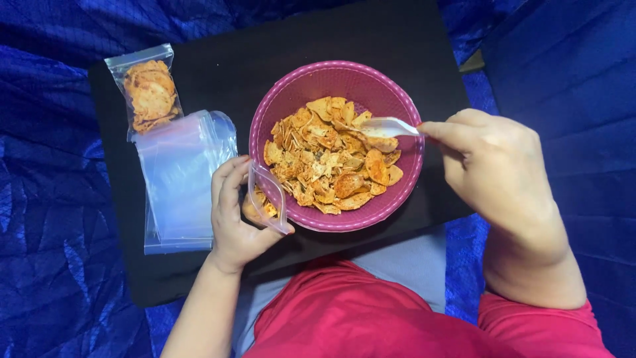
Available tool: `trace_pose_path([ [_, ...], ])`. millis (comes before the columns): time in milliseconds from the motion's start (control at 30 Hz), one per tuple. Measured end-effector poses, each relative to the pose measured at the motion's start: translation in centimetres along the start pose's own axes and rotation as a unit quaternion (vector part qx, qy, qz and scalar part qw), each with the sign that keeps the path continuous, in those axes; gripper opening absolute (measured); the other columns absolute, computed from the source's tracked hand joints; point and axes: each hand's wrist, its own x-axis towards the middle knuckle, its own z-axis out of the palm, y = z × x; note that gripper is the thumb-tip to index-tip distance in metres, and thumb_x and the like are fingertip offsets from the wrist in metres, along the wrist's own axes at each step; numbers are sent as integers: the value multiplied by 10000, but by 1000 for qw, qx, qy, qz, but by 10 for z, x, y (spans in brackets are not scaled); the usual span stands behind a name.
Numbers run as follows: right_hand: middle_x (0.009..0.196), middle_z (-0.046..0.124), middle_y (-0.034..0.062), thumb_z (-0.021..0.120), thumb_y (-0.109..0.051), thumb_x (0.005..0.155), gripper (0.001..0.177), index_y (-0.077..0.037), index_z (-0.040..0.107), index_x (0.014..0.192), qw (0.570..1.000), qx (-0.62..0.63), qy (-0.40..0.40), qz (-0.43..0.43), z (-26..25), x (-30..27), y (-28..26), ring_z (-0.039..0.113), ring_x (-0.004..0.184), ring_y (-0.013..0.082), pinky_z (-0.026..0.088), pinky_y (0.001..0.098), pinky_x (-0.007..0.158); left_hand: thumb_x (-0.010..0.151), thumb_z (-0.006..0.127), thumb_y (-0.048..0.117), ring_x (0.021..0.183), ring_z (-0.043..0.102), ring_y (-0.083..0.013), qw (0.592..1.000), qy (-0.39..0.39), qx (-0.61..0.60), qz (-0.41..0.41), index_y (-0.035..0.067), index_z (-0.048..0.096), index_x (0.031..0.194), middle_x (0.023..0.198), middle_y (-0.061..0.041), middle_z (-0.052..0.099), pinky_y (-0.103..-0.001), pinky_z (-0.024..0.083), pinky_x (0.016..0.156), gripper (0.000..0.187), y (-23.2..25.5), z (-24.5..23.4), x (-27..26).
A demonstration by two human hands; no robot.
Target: Scooping snacks from a bowl into small plastic bags using a spoon for portioning.
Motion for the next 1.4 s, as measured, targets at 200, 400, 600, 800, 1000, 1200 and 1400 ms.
trace_pose_path([
  [200,831,691,10,642,-74,911,331,-250,820,1126,995,-91,-19,-27,9,22,1,682,720,311,423,486,592,746,796,592,1388,485,-377,1000,4,15,11,51,437,1457,1436,-219,457,-494,462,1177,964,-5,1,-2],
  [400,729,592,1,643,-318,1033,168,-301,741,898,986,-145,-87,4,18,45,-7,656,675,325,303,486,716,741,786,607,1399,480,-377,1000,10,14,5,36,439,1454,1440,-228,452,-485,451,1185,977,-5,0,-3],
  [600,742,612,19,612,-358,1034,223,-308,745,861,979,-188,-79,-7,51,69,-2,657,643,301,328,500,693,752,794,595,1394,485,-379,1000,11,14,18,41,430,1462,1441,-227,449,-482,473,1167,971,-5,0,-4],
  [800,795,674,43,689,-226,747,144,-262,742,876,970,-186,-154,0,68,87,-19,682,634,316,374,500,704,743,785,612,1386,492,-377,1000,11,9,12,34,441,1451,1437,-231,455,-478,460,1174,976,-4,-1,-3],
  [1000,851,694,101,639,-127,930,217,-214,798,1049,992,-26,-119,44,92,81,-12,708,772,325,375,403,711,561,964,575,1297,508,-394,998,28,-42,-29,29,471,1424,1409,-217,445,-521,462,1071,1134,-11,1,-4],
  [1200,905,699,96,604,-133,1021,217,-215,782,1114,992,65,-89,68,82,76,-21,715,880,335,418,405,771,575,975,546,1301,516,-395,998,35,-51,-24,36,466,1421,1414,-214,438,-527,469,1066,1110,-11,1,-5],
  [1400,902,706,105,585,-99,1030,239,-190,770,1149,993,105,-54,27,62,62,-29,719,918,358,509,439,795,593,949,603,1320,513,-387,998,48,-49,-4,48,484,1421,1401,-201,468,-503,486,1054,1100,-16,3,-6],
])
